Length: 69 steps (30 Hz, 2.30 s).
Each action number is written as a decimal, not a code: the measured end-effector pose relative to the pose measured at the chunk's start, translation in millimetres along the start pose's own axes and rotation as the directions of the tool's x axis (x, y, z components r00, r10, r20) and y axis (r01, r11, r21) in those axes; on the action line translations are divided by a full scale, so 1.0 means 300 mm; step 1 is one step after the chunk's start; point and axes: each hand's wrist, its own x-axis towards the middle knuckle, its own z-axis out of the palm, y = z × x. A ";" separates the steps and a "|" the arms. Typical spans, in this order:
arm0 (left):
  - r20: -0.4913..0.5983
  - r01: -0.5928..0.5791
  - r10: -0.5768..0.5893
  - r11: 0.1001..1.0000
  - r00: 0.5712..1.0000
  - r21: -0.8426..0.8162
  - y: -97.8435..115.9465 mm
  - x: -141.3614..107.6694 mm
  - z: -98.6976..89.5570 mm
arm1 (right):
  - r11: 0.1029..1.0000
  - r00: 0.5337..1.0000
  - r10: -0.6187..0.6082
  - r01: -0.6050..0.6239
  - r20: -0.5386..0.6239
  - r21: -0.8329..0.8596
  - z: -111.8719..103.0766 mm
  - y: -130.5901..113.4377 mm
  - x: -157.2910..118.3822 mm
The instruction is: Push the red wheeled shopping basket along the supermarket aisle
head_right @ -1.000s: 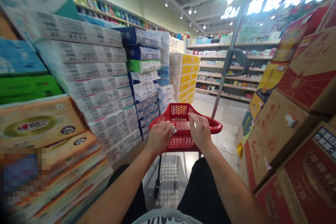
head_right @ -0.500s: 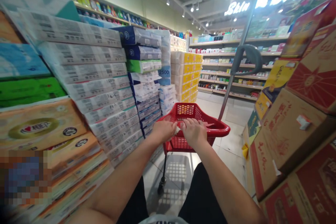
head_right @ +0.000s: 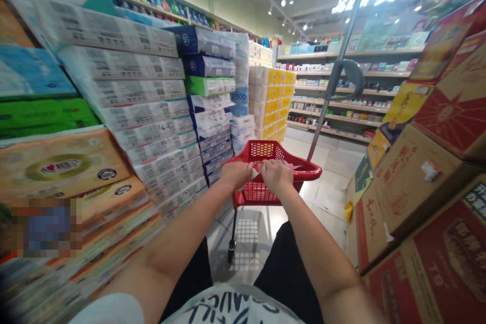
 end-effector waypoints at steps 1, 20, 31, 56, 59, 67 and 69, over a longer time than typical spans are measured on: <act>-0.070 -0.020 0.021 1.000 0.997 0.012 0.004 -0.019 0.003 | 1.000 1.000 -0.001 0.001 -0.002 -0.001 0.000 -0.001 -0.001; -0.660 -0.208 0.216 0.974 0.719 0.092 -0.048 -0.164 0.197 | 0.997 0.996 -0.060 0.062 -0.060 0.044 0.001 -0.029 -0.016; -0.710 -0.253 0.121 0.964 0.694 -0.083 -0.074 -0.221 0.200 | 0.873 0.891 -0.389 0.438 -0.234 0.217 0.005 -0.185 -0.068; -0.504 -0.232 -0.115 0.787 0.856 -0.572 -0.234 -0.178 0.126 | 0.934 0.934 -0.358 0.358 0.010 -0.011 0.022 -0.358 -0.016; -0.518 -0.246 -0.096 0.797 0.850 -0.552 -0.210 -0.181 0.153 | 0.972 0.963 -0.234 0.234 0.132 0.017 0.011 -0.373 0.004; -0.599 -0.300 -0.098 0.794 0.795 -0.528 -0.195 -0.221 0.180 | 0.926 0.910 -0.376 0.378 -0.176 -0.024 0.089 -0.345 -0.099; -0.593 -0.277 -0.090 0.822 0.800 -0.497 -0.199 -0.219 0.185 | 0.931 0.903 -0.359 0.364 -0.237 -0.023 0.095 -0.345 -0.124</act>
